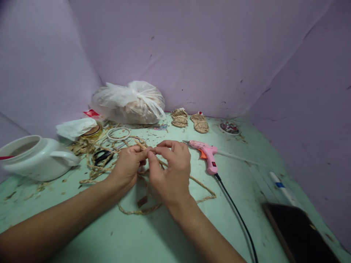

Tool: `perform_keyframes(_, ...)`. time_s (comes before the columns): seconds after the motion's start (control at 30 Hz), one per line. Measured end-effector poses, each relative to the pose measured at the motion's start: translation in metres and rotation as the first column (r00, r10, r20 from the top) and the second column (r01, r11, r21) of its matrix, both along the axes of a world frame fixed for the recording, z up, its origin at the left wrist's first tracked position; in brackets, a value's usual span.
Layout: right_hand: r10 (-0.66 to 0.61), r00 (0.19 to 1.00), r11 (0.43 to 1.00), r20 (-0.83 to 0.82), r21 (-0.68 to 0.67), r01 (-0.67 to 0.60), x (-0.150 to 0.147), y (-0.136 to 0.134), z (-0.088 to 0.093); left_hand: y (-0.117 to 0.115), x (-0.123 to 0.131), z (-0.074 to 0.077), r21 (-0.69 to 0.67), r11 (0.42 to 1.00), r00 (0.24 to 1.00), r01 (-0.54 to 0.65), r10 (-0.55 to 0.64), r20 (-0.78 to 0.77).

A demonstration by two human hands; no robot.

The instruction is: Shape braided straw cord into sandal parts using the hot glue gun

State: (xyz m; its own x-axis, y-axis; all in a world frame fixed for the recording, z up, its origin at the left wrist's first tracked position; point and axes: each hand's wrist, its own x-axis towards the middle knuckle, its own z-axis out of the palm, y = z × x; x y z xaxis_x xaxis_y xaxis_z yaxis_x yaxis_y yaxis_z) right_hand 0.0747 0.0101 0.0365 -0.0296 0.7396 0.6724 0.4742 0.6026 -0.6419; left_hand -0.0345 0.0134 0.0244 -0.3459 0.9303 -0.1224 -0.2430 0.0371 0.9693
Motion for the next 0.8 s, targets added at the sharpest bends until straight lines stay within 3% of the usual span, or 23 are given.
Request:
perform_keyframes(0.1, 0.031, 0.981, 0.935, -0.193, -0.340, -0.097, 0.008, 0.008, 0.013, 0.000, -0.002, -0.001, 0.049, 0.998, 0.998, 0.047, -0.045, -0.048)
perform_keyframes(0.2, -0.052, 0.916, 0.768, -0.397, -0.602, -0.217, 0.017, 0.021, 0.013, -0.002, -0.003, -0.001, 0.100, 0.983, 0.989, 0.151, -0.149, -0.022)
perform_keyframes(0.27, -0.095, 0.870, 0.648, -0.485, -0.693, -0.316, 0.020, 0.029, 0.006, -0.003, -0.003, -0.001, 0.141, 0.968, 0.977, 0.207, -0.212, 0.020)
perform_keyframes(0.4, -0.046, 0.811, 0.326, -0.584, -0.776, -0.540, 0.015, 0.032, -0.011, -0.003, -0.004, -0.003, 0.231, 0.930, 0.951, 0.288, -0.306, 0.047)
perform_keyframes(0.47, -0.022, 0.794, 0.235, -0.607, -0.775, -0.586, 0.011, 0.032, -0.016, -0.003, -0.005, -0.003, 0.254, 0.915, 0.942, 0.314, -0.333, 0.032)
perform_keyframes(0.7, 0.016, 0.839, 0.260, -0.544, -0.808, -0.529, 0.011, 0.034, -0.031, -0.008, -0.007, 0.010, 0.288, 0.893, 0.929, 0.347, -0.369, 0.026)
perform_keyframes(0.77, 0.141, 0.881, 0.263, -0.451, -0.841, -0.473, 0.012, 0.031, -0.034, -0.007, -0.007, 0.011, 0.262, 0.915, 0.945, 0.306, -0.325, 0.034)
perform_keyframes(0.8, 0.240, 0.910, 0.308, -0.338, -0.863, -0.401, 0.013, 0.030, -0.034, -0.005, -0.007, 0.010, 0.240, 0.927, 0.952, 0.287, -0.303, 0.032)
